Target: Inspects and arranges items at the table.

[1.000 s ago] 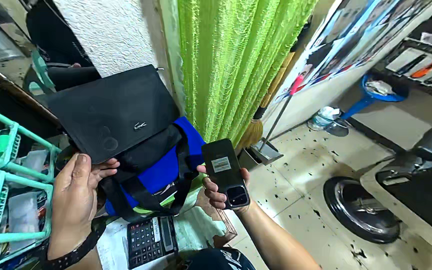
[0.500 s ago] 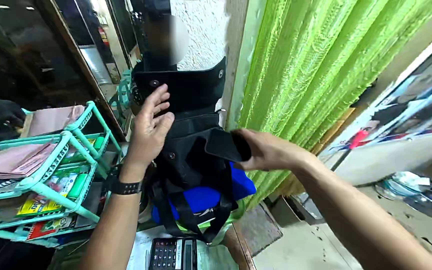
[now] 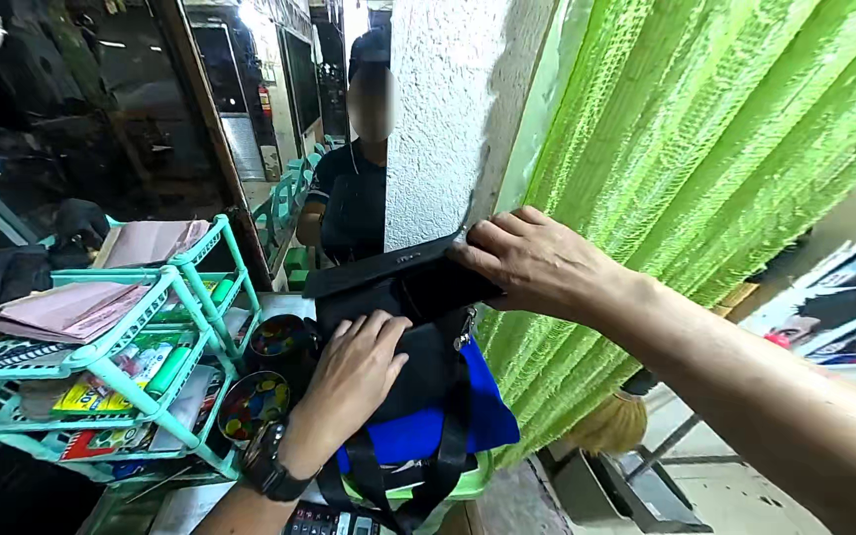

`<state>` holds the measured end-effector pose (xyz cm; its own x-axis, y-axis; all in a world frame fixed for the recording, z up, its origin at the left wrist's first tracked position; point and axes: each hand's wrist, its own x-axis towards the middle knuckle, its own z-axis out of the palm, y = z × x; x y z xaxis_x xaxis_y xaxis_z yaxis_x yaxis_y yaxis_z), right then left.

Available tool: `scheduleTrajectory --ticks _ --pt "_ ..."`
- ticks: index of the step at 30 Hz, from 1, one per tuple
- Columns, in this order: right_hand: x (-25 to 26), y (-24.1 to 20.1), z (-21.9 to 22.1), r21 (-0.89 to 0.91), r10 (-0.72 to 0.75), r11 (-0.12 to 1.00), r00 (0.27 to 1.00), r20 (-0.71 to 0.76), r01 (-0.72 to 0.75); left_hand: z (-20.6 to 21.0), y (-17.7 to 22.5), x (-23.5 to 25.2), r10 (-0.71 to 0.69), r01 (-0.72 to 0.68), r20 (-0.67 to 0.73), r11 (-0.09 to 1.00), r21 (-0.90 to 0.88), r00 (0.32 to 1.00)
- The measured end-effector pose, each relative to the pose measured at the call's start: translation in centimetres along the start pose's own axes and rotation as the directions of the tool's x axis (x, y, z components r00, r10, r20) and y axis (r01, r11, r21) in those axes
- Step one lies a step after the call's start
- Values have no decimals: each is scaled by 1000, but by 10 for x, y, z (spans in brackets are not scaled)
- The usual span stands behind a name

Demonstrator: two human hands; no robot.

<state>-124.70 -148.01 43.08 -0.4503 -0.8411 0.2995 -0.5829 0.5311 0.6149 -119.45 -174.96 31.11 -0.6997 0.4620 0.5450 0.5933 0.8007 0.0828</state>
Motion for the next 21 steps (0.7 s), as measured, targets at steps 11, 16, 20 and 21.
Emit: scheduleTrajectory --ticks 11,16,20,21 --pt "-18 -14 -28 -112 -281 957 950 -138 267 -23 31 -33 75 -74 0 985 158 997" --pt "-7 -26 -48 -239 -387 902 920 -69 361 -29 33 -38 58 -56 -2 984 171 998" --pt "5 -37 -61 -219 -449 876 892 -50 429 -26 38 -42 26 -15 -76 988 151 997" --pt "8 -42 -62 -194 -454 877 890 -41 438 -24 39 -42 15 0 -104 990 141 994"
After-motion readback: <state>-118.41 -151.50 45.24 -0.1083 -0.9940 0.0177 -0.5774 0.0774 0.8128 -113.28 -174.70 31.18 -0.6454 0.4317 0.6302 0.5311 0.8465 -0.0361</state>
